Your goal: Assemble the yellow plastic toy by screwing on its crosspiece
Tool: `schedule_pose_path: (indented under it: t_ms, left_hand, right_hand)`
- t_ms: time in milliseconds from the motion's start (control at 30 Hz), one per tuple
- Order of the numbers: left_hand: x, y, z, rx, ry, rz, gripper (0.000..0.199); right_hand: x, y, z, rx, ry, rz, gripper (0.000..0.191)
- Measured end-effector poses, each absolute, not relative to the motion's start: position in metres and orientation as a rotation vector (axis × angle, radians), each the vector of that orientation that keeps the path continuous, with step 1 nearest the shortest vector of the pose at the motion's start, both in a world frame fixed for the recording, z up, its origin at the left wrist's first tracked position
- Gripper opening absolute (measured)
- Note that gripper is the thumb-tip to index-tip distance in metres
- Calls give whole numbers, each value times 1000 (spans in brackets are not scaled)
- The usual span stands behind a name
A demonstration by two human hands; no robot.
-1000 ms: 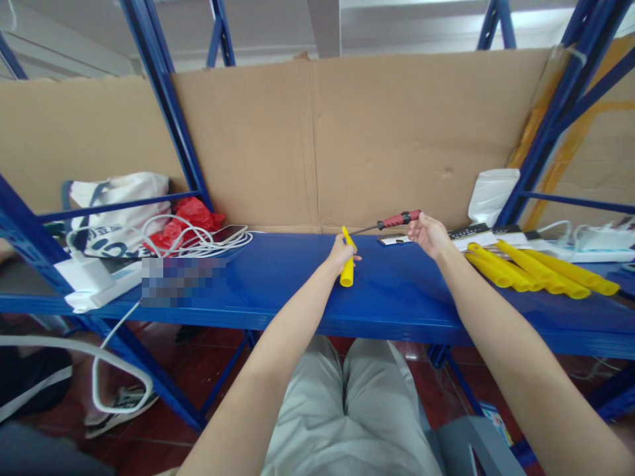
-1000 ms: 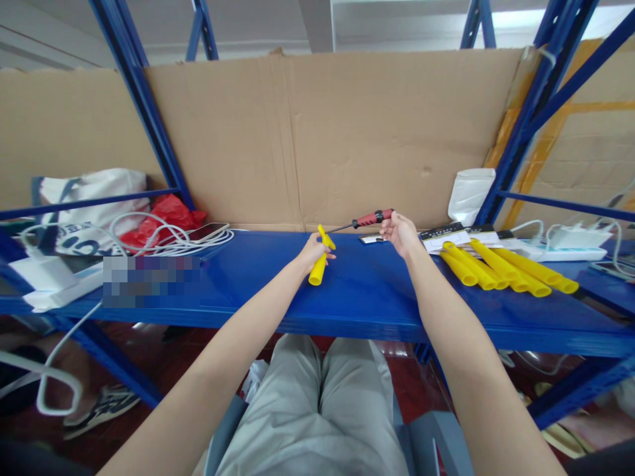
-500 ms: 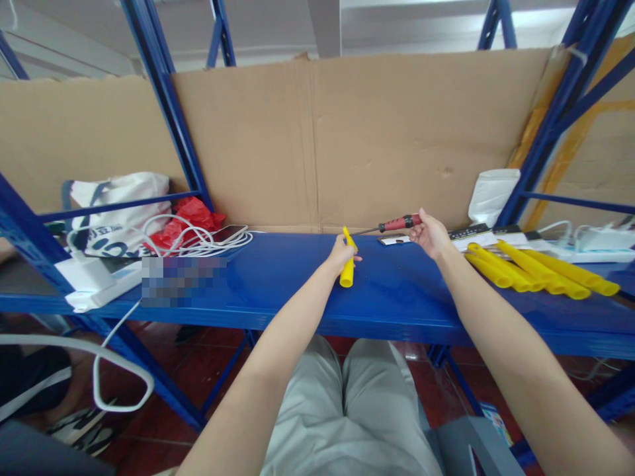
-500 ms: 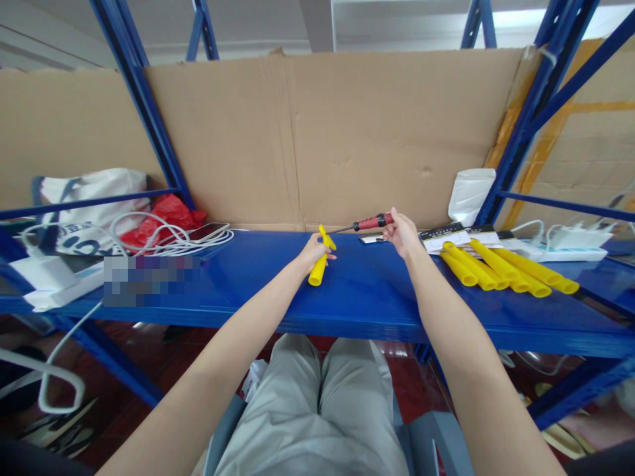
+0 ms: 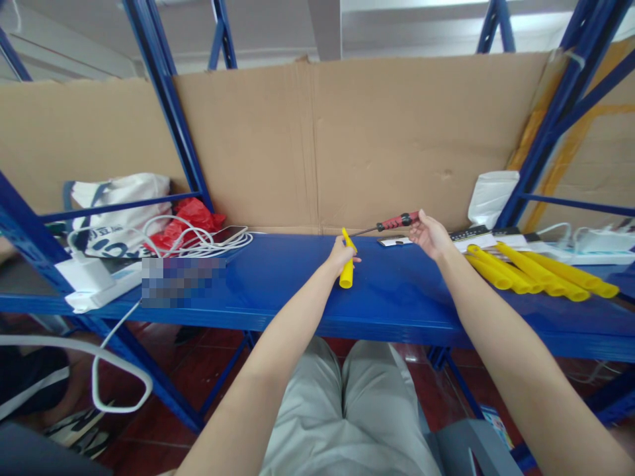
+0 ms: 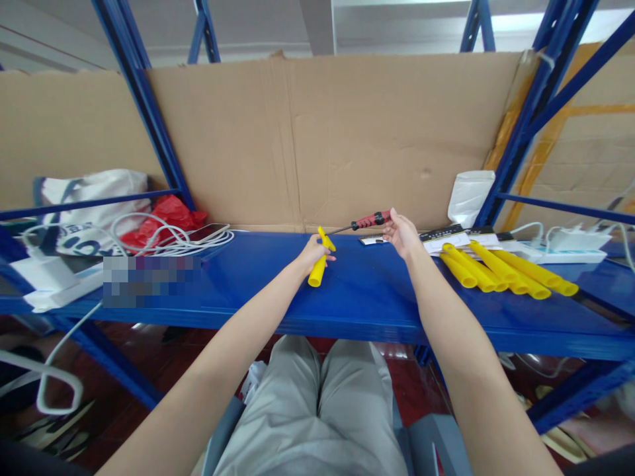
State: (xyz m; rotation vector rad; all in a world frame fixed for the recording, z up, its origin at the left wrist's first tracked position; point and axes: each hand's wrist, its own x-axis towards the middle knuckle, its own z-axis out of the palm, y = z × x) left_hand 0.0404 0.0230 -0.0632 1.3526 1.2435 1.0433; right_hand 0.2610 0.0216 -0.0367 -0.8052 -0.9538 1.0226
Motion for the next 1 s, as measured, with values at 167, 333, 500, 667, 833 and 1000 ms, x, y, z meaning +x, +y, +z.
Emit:
schedule_pose_path:
  t_ms: [167, 333, 500, 667, 833, 1000]
  left_hand:
    - [41, 24, -64, 1352, 1251, 1049, 60]
    - [41, 24, -64, 1348, 1249, 1064, 61]
    - [41, 24, -65, 1350, 1250, 1064, 58]
    - [40, 26, -65, 1339, 1262, 1063, 61]
    - [41, 25, -64, 1355, 1251, 1055, 60]
    - [41, 23, -63, 1353, 1252, 1053, 62]
  right_hand:
    - [263, 25, -37, -843, -961, 1053, 38]
    - [261, 23, -38, -835, -981, 1039, 36]
    - [258, 19, -36, -824, -963, 1056, 26]
    - [259, 20, -37, -828, -992, 1011, 30]
    - [263, 25, -38, -822, -962, 999, 39]
    - [263, 26, -39, -866, -935, 1048, 40]
